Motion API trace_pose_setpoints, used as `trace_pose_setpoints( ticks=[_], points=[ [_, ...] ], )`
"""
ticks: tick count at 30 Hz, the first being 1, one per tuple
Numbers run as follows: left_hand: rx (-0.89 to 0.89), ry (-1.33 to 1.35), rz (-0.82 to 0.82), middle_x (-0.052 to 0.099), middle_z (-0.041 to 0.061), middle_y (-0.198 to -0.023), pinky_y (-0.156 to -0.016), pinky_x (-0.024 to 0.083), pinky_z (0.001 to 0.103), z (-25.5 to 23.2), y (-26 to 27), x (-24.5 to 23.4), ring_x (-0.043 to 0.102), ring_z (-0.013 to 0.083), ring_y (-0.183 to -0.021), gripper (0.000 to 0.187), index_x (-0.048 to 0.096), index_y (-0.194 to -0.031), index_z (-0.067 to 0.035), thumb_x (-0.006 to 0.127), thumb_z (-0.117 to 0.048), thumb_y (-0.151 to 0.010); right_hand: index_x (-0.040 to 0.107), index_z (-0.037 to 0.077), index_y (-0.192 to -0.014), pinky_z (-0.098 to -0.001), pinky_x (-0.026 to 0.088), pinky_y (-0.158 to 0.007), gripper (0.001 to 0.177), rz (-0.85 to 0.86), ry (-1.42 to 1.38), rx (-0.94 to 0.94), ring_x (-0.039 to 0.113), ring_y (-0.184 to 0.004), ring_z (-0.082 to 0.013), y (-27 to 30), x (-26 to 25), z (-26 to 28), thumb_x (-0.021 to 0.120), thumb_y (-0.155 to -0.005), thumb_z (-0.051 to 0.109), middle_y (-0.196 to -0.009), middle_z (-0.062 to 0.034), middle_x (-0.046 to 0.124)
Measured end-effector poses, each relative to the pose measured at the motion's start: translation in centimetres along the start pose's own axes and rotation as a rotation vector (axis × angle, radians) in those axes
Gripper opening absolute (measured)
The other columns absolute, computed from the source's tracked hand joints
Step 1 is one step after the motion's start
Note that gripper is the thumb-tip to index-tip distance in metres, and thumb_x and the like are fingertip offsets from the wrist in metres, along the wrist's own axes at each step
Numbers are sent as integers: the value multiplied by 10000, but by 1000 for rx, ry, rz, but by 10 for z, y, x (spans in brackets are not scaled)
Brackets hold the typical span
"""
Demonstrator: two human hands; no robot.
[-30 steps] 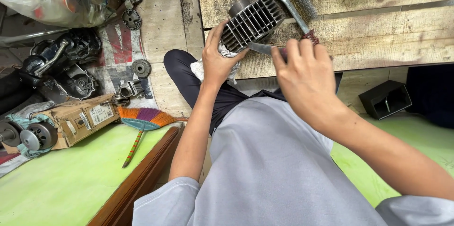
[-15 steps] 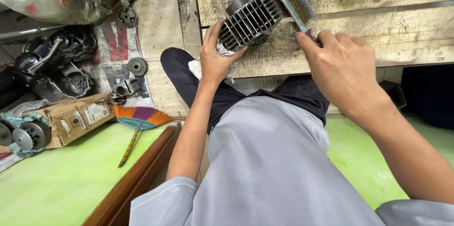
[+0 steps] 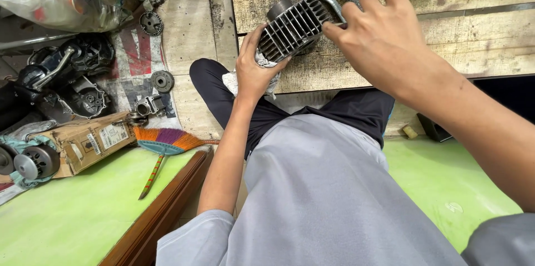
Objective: The person sits cross-legged on the floor and cleans a metal engine cylinder head using a wire brush and a cloth. They scrub the cooling fins and the top surface of the part, then wipe it down with the cloth to remove debris.
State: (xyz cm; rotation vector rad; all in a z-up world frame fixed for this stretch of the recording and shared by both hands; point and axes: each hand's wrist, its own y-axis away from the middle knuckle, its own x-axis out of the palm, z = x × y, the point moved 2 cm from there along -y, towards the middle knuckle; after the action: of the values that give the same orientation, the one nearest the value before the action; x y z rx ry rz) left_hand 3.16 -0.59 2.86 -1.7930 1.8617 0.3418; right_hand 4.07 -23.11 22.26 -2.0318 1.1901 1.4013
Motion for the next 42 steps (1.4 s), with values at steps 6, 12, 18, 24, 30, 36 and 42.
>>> trace_pose_setpoints(
  ticks=[6,12,18,24,30,36,42],
  points=[
    [10,-37,-11,632,114,-1366,-1004,632,448,6,-1,5,721,292,-1155,936,487,-1444,-130,975,-304,-664,718,227,-1007,-294,395,-923,155,-53,295,-115,549,-713,-68,-11,-17,15,745,-874,301,-852,36,709],
    [-4,-31,-8,623,97,-1375,-1018,629,423,-3,-3,-1,712,280,-1176,923,494,-1426,-136,992,-290,-664,745,212,-981,-316,297,-996,160,-68,481,-325,491,-843,-128,-46,-48,19,662,-870,291,-873,34,634],
    [-3,-26,-32,639,85,-1353,-993,650,408,2,0,5,729,271,-1141,910,521,-1423,-138,991,-249,-652,744,219,-1022,-296,403,-904,240,135,454,-437,572,-870,-96,-65,-59,11,678,-862,386,-1032,42,718],
    [1,-3,-29,631,79,-1362,-990,661,415,5,0,7,732,270,-1140,931,510,-1429,-162,995,-239,-638,758,241,-947,-319,389,-932,161,69,393,-438,584,-912,-119,-68,-62,12,672,-841,325,-1046,30,734],
    [-15,-4,-32,638,79,-1360,-991,651,420,3,0,3,733,275,-1135,942,519,-1428,-170,1000,-239,-621,769,220,-968,-311,337,-924,184,107,510,-465,554,-813,-98,-70,-72,21,683,-855,337,-935,39,726],
    [-22,21,-19,630,40,-1372,-1064,624,401,-3,1,0,713,246,-1178,943,509,-1433,-211,980,-193,-616,808,151,-912,-383,326,-863,238,192,543,-456,479,-804,-221,-68,-69,47,598,-856,248,-909,-124,718],
    [1,11,-27,636,67,-1353,-1002,643,423,5,0,7,732,263,-1139,884,505,-1439,-171,969,-351,-709,777,179,-976,-244,655,-542,165,387,-75,-238,751,-584,-150,-71,-35,-14,726,-828,124,-928,-56,773]
  ],
)
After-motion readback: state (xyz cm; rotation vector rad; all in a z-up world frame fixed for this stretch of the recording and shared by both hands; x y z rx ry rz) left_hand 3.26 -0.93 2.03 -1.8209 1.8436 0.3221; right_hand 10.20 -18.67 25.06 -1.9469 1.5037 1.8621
